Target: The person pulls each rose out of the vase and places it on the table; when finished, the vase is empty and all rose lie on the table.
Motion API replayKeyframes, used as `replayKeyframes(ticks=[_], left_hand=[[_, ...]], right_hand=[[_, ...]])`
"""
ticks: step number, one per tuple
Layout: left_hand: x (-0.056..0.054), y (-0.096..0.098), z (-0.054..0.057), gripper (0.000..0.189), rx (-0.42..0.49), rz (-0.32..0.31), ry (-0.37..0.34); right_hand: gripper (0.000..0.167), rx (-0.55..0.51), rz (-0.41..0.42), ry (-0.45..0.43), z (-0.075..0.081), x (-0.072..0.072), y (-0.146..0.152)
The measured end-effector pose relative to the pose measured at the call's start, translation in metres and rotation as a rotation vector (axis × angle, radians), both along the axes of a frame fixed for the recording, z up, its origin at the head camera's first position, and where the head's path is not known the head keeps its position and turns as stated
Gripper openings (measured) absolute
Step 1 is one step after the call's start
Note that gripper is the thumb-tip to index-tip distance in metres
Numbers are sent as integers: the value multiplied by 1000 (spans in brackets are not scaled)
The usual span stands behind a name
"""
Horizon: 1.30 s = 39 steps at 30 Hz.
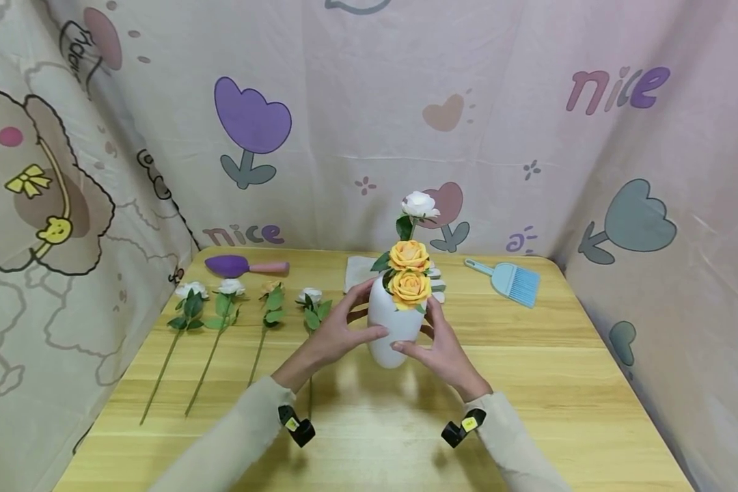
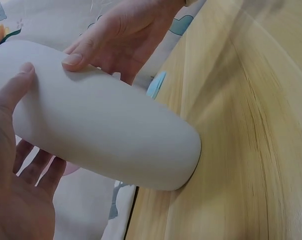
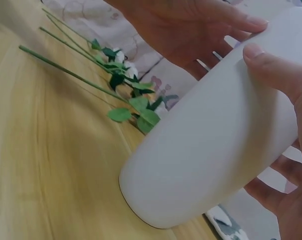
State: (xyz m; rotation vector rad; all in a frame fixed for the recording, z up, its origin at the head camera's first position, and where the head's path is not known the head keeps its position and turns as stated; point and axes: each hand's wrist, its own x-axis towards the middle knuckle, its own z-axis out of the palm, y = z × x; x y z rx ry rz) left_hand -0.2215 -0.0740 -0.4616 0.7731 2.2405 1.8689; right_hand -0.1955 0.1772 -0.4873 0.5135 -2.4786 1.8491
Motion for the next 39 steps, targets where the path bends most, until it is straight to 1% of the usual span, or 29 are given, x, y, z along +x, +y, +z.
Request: replayKeyframes(ticks=[3, 7, 10, 14, 19, 21, 22, 24, 27, 30, 32, 35, 39], left_hand=[[1, -7, 0, 90, -2, -6, 6], [4, -18, 1, 89, -26, -9, 5], [7, -27, 1, 89, -43, 2, 2], [11, -38, 0, 89, -56, 10, 20], [13, -43, -1, 88, -41, -3, 44], [13, -43, -1, 87, -38, -6, 41], [13, -43, -2, 87, -36, -10, 40], [13, -43, -2, 87, -38, -9, 30], [13, -43, -2, 87, -41, -2, 9], [14, -45, -2, 88, -42, 7, -1], [14, -47, -2, 88, -43, 11, 0], [15, -48, -3, 87, -44, 12, 8], [16, -47, -2, 88, -39, 9, 17]], right_hand=[[107, -9, -2, 3, 0, 1, -7], [109, -18, 3, 10, -1, 4, -16], [109, -24, 13, 22, 0, 7, -24], [107, -23, 25, 51, 2, 12, -34], [109, -1, 42, 59, 3, 16, -35], [105, 5, 49, 79, 6, 16, -31], [100, -1, 53, 101, 8, 15, -28], [85, -28, 65, 161, 18, 12, -21], [61, -91, 89, 256, 41, 3, -12], [51, -124, 129, 300, 68, -7, -8], [50, -129, 162, 304, 84, -14, -8], [60, -154, 224, 264, 103, -24, -10], [69, -148, 282, 180, 118, -34, -17]])
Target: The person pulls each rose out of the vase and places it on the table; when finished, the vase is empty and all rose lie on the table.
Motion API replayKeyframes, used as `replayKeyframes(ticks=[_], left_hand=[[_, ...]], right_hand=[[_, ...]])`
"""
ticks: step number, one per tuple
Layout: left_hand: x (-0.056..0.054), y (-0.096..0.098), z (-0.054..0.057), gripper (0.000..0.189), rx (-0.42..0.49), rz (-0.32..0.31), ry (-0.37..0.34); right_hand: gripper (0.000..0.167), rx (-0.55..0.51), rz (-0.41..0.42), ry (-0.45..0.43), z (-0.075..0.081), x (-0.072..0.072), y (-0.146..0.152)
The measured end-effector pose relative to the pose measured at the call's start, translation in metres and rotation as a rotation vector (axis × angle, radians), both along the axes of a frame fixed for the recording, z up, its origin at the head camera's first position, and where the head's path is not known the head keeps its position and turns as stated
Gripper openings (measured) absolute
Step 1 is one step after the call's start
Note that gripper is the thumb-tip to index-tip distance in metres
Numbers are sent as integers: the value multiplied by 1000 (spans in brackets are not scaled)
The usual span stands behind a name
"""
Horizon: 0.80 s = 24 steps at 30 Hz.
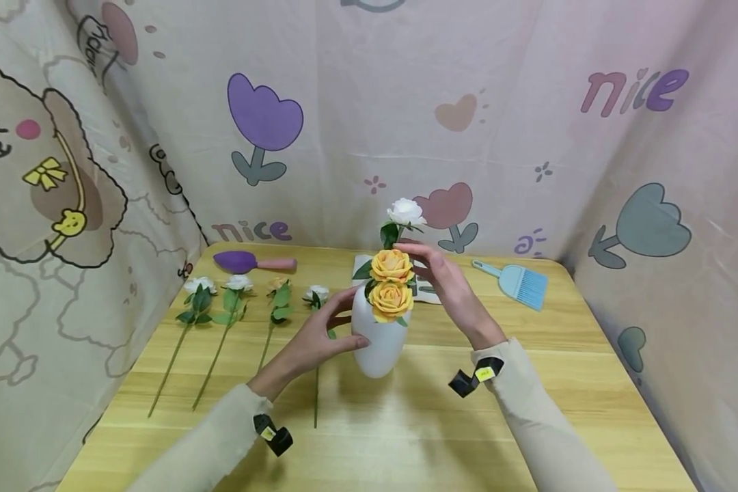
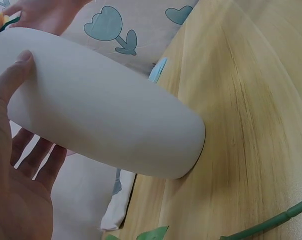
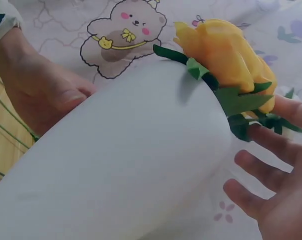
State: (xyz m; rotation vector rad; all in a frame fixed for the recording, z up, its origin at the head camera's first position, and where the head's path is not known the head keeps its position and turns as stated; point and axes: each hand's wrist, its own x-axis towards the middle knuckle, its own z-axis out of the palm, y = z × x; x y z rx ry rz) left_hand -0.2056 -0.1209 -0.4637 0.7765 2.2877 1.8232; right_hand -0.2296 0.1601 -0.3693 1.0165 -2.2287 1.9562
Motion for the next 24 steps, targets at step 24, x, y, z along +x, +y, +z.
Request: replayKeyframes(ticks=[24], left_hand=[[-1, -1, -1, 86, 6, -11, 14]], right_hand=[[42, -328, -286, 202, 65, -32, 3]])
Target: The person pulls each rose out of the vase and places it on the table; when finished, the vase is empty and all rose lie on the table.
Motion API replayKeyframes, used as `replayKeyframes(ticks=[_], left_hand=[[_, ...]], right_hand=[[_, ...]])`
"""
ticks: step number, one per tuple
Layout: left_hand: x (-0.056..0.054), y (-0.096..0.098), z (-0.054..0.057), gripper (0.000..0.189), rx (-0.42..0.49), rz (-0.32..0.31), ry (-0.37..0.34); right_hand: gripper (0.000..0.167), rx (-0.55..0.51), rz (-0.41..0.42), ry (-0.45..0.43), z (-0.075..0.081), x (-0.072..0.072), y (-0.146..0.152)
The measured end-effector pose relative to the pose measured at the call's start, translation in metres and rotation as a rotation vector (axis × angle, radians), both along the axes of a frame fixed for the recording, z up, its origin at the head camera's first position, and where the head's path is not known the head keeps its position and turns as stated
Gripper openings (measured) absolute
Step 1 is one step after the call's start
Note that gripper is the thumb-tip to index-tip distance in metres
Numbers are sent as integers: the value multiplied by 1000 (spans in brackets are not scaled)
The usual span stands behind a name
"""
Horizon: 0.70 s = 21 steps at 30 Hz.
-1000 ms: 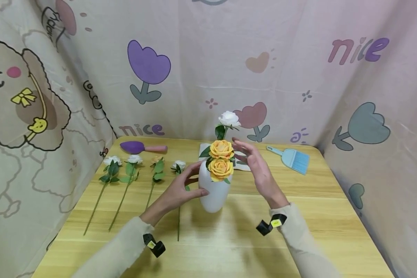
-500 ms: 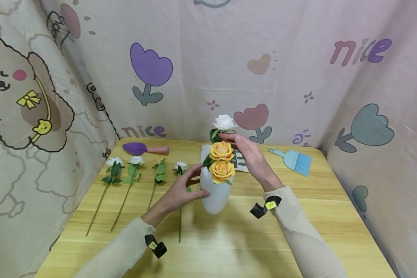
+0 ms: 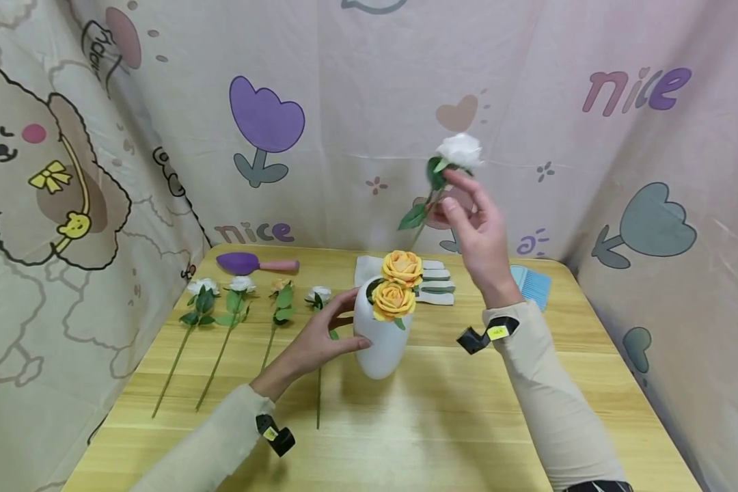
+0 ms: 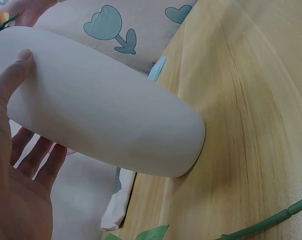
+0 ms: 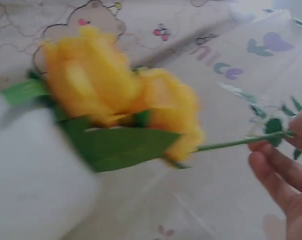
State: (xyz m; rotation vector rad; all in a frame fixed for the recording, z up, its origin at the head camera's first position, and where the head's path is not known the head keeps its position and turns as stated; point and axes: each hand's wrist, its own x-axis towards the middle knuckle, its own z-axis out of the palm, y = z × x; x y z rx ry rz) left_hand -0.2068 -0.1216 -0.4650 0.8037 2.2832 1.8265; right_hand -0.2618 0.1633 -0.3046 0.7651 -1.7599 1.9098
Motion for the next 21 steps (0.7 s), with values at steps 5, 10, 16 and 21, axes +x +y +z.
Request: replayKeyframes(ticks=[5, 10, 16, 21], left_hand=[[0, 0, 0, 86, -4, 1, -3], [0, 0, 0, 86, -3, 1, -3], [0, 1, 0, 86, -1, -2, -5], [0, -1, 1, 86, 6, -1, -4]], right_hand=[[42, -227, -128, 45, 20, -4, 16], [41, -363, -228, 76, 30, -4, 39], [37, -299, -269, -7, 11, 1, 75], [39, -104, -294, -133, -25, 11, 94]])
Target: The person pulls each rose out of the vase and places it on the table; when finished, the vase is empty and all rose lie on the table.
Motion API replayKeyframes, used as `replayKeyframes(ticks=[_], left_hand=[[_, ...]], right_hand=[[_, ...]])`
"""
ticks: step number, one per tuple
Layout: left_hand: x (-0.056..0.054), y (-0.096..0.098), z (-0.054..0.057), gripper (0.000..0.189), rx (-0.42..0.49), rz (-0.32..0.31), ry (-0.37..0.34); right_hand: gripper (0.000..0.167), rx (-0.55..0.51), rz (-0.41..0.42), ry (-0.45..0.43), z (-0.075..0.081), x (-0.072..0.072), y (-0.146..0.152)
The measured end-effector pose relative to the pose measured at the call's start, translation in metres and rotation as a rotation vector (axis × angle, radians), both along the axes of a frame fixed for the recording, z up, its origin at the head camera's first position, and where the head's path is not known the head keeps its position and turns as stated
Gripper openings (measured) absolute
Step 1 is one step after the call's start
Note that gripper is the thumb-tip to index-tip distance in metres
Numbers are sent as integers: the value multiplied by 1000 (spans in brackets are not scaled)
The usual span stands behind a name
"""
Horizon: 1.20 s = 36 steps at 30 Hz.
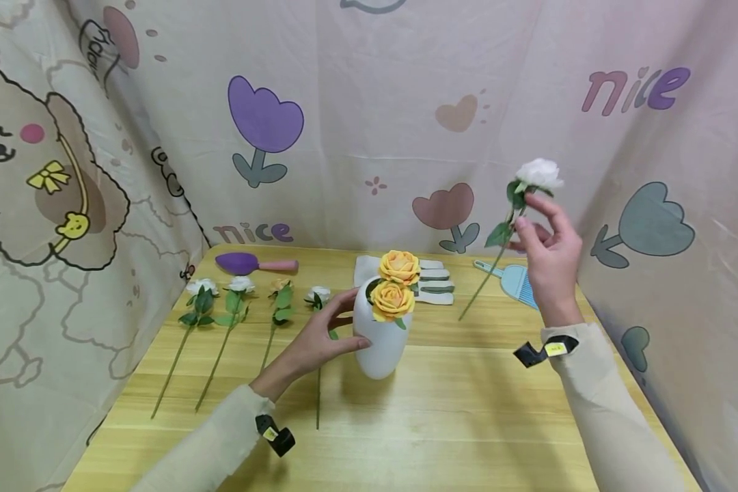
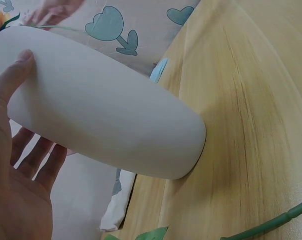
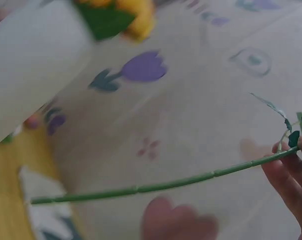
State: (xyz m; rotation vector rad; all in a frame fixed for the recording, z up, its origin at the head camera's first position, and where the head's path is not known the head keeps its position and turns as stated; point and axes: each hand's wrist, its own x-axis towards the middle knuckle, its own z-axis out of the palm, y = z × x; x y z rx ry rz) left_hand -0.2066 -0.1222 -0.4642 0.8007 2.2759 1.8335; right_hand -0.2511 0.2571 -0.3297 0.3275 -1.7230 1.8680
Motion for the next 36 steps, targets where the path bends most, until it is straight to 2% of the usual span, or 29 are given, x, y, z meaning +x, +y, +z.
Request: replayKeyframes(ticks=[6, 10, 13, 16, 20, 23, 30, 36], left_hand=[[0, 0, 0, 87, 4, 1, 6], [0, 0, -1, 88, 1, 1, 8], [0, 0, -1, 87, 2, 2, 8], [0, 0, -1, 87, 2, 1, 8], [0, 0, 0, 87, 7, 0, 5], [0, 0, 0, 87, 8, 1, 5], [0, 0, -1, 87, -1, 4, 5], [0, 0, 0, 87, -2, 6, 0]], right_hand=[[45, 213, 61, -211, -54, 14, 10], [47, 341, 128, -311, -96, 25, 8], [47, 374, 178, -400, -125, 32, 4], [48, 383, 215, -498, -146, 39, -2], [48, 385, 251, -611, -167, 43, -12], [47, 400, 271, -661, -179, 45, -21], [43, 407, 323, -723, -202, 47, -36], [40, 409, 345, -702, -209, 44, -42]])
